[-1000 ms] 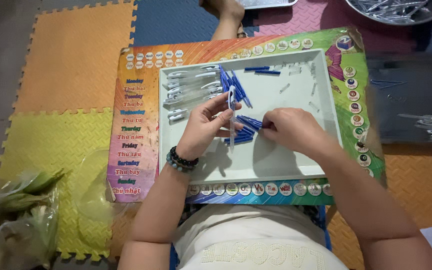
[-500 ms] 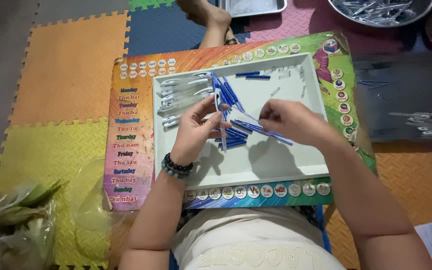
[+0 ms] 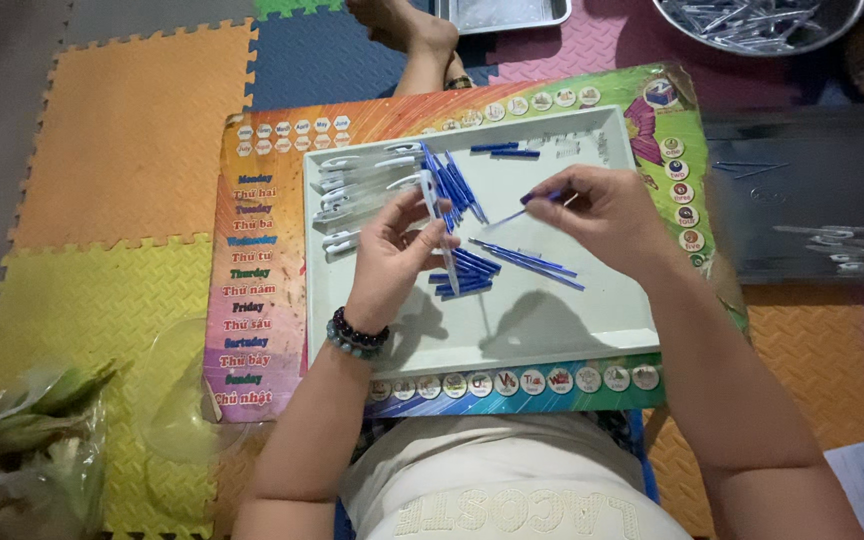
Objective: The person sits on a colorful foam mat and assembles blue pens by inserting blue ink cartridges into white pen bodies. They handle the components by hand, placing the assembled pens into a white tray and later transferring them to a larger orange tray.
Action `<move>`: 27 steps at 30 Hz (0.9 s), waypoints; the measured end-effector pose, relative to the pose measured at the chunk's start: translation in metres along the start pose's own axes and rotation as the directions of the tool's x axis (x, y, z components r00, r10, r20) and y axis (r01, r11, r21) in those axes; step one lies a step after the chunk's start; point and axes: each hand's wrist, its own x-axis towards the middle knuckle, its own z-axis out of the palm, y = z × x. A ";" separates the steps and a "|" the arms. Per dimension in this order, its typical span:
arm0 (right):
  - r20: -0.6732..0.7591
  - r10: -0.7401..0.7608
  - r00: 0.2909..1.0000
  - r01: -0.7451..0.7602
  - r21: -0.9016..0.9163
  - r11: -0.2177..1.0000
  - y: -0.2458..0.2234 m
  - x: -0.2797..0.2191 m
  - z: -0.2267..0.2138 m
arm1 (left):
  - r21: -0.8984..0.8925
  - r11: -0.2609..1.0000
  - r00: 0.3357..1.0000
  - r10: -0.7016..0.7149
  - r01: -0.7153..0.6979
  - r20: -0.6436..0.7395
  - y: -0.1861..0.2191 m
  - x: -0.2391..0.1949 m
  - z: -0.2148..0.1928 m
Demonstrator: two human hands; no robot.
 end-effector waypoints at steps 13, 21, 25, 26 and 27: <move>-0.018 0.056 0.998 -0.059 -0.368 0.928 0.016 0.008 0.015 | 0.024 0.997 0.992 -0.080 0.078 0.094 -0.002 -0.004 0.006; -0.205 -0.211 0.956 0.255 0.221 0.941 0.014 -0.002 0.060 | -0.070 0.989 0.986 -0.118 0.127 0.121 -0.001 -0.008 0.016; -0.229 -0.201 0.952 0.247 0.191 0.950 0.016 -0.002 0.069 | -0.088 0.986 0.986 -0.132 0.141 0.105 0.002 -0.010 0.021; -0.236 -0.211 0.949 0.252 0.158 0.955 0.017 -0.001 0.070 | -0.086 0.987 0.986 -0.126 0.135 0.107 0.005 -0.010 0.023; -0.234 -0.212 0.949 0.252 0.158 0.955 0.016 -0.001 0.071 | -0.087 0.987 0.986 -0.125 0.134 0.106 0.004 -0.010 0.023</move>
